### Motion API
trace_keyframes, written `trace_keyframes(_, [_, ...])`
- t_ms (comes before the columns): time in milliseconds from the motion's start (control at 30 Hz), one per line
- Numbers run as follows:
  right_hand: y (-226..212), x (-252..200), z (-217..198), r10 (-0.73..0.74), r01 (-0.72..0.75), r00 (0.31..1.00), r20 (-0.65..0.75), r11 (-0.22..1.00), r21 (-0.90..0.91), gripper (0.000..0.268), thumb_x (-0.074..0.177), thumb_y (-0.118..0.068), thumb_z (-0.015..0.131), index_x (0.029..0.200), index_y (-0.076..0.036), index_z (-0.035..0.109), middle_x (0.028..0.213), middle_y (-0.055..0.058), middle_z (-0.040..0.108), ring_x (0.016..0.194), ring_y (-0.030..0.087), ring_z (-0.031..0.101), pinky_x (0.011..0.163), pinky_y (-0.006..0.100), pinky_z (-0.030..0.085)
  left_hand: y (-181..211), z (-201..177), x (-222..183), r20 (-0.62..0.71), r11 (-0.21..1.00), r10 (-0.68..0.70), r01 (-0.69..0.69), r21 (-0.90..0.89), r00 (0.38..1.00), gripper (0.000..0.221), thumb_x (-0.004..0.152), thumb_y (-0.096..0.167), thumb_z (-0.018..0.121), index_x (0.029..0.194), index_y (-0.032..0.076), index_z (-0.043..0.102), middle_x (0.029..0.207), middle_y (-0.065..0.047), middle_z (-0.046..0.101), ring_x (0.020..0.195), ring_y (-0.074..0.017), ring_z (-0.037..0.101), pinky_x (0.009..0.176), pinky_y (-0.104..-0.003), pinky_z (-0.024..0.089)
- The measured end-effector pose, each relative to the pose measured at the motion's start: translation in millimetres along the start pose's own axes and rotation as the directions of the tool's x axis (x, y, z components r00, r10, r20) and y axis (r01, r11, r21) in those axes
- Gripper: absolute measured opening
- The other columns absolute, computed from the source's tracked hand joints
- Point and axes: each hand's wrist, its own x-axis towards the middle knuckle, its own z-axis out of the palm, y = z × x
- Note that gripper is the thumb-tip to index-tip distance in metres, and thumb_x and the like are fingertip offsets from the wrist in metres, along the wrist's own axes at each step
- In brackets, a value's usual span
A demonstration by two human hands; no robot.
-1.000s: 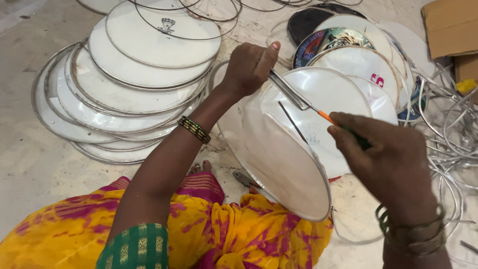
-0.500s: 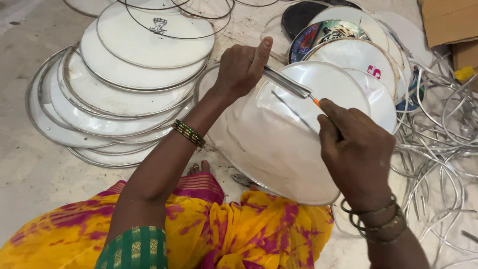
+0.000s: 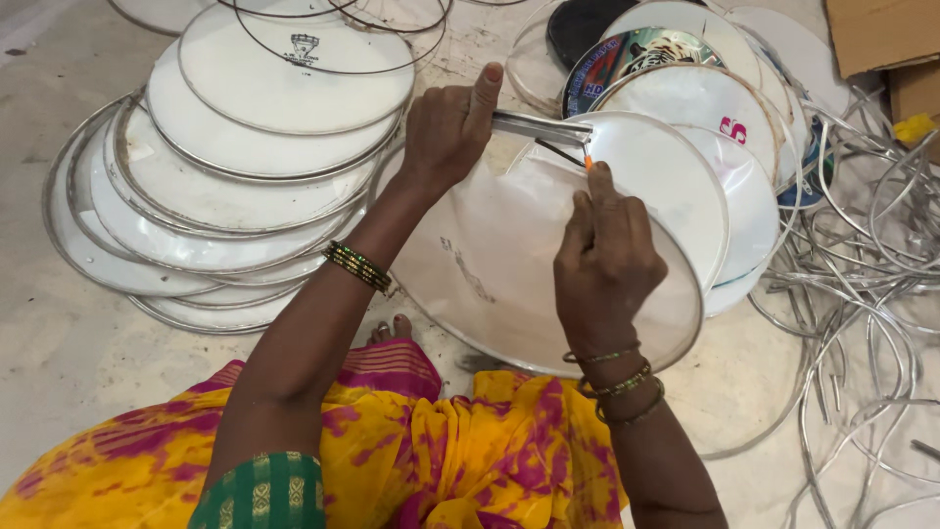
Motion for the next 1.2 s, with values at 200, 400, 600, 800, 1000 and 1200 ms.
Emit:
trace_keyframes(200, [-9.8, 9.6, -7.5, -0.079, 0.08, 0.992, 0.097, 0.997, -0.015, 0.039, 0.1, -0.007, 0.074, 0.139, -0.004, 0.066, 0.085, 0.01, 0.06, 0.063, 0.023, 0.058, 0.056, 0.037, 0.048, -3.0, -4.3, -8.5, 0.004, 0.997, -0.016, 0.017, -0.076, 1.0, 0.081, 0.109, 0.057, 0.027, 0.054, 0.008, 0.061, 0.047, -0.01, 0.057, 0.045, -0.0314, 0.06, 0.051, -0.047, 0.044])
trace_keyframes(400, [12.5, 64.3, -82.8, -0.277, 0.303, 0.848, 0.451, 0.953, 0.014, 0.027, 0.097, -0.017, 0.078, 0.123, -0.013, 0.075, 0.081, 0.007, 0.066, 0.063, 0.025, 0.063, 0.055, 0.039, 0.049, 6.5, -13.3, -9.6, 0.079, 0.986, 0.098, -0.086, -0.14, 0.992, 0.073, 0.112, 0.044, 0.032, 0.053, 0.007, 0.055, 0.043, -0.01, 0.048, 0.038, -0.0275, 0.048, 0.045, -0.044, 0.036])
trace_keyframes(600, [3.8, 106.9, -110.2, -0.376, 0.348, 0.707, 0.6, 0.922, 0.167, 0.021, 0.089, -0.022, 0.079, 0.109, -0.014, 0.077, 0.086, 0.005, 0.073, 0.064, 0.023, 0.068, 0.056, 0.034, 0.053, 21.3, -25.6, -12.7, 0.125, 0.948, 0.267, -0.237, -0.213, 0.955, 0.068, 0.114, 0.038, 0.038, 0.054, 0.006, 0.051, 0.042, -0.009, 0.042, 0.035, -0.0241, 0.04, 0.042, -0.041, 0.029])
trace_keyframes(800, [3.8, 118.6, -109.1, -0.369, 0.326, 0.593, 0.716, 0.923, 0.206, 0.03, 0.082, -0.021, 0.078, 0.112, -0.016, 0.079, 0.077, 0.006, 0.073, 0.055, 0.025, 0.067, 0.053, 0.036, 0.052, 23.0, -36.3, -21.6, 0.163, 0.928, 0.304, -0.253, -0.273, 0.939, 0.068, 0.114, 0.039, 0.037, 0.056, 0.007, 0.051, 0.043, -0.007, 0.044, 0.037, -0.023, 0.045, 0.042, -0.039, 0.033])
trace_keyframes(1000, [15.9, 132.0, -104.9, -0.397, 0.296, 0.51, 0.763, 0.914, 0.277, 0.037, 0.081, -0.023, 0.077, 0.118, -0.018, 0.076, 0.084, 0.007, 0.076, 0.059, 0.024, 0.071, 0.056, 0.035, 0.057, 21.0, -39.5, -18.9, 0.199, 0.918, 0.348, -0.29, -0.27, 0.916, 0.069, 0.115, 0.039, 0.036, 0.056, 0.007, 0.05, 0.046, -0.008, 0.046, 0.04, -0.0249, 0.049, 0.045, -0.04, 0.037])
trace_keyframes(1200, [28.7, 150.3, -95.0, -0.151, 0.204, 0.339, 0.929, 0.975, 0.084, 0.05, 0.081, -0.035, 0.081, 0.13, -0.031, 0.074, 0.088, 0.003, 0.081, 0.064, 0.017, 0.079, 0.06, 0.031, 0.064, 22.4, -41.1, -17.4, 0.232, 0.915, 0.358, -0.291, -0.278, 0.905, 0.067, 0.115, 0.037, 0.035, 0.057, 0.006, 0.052, 0.046, -0.008, 0.049, 0.04, -0.0264, 0.05, 0.045, -0.041, 0.039])
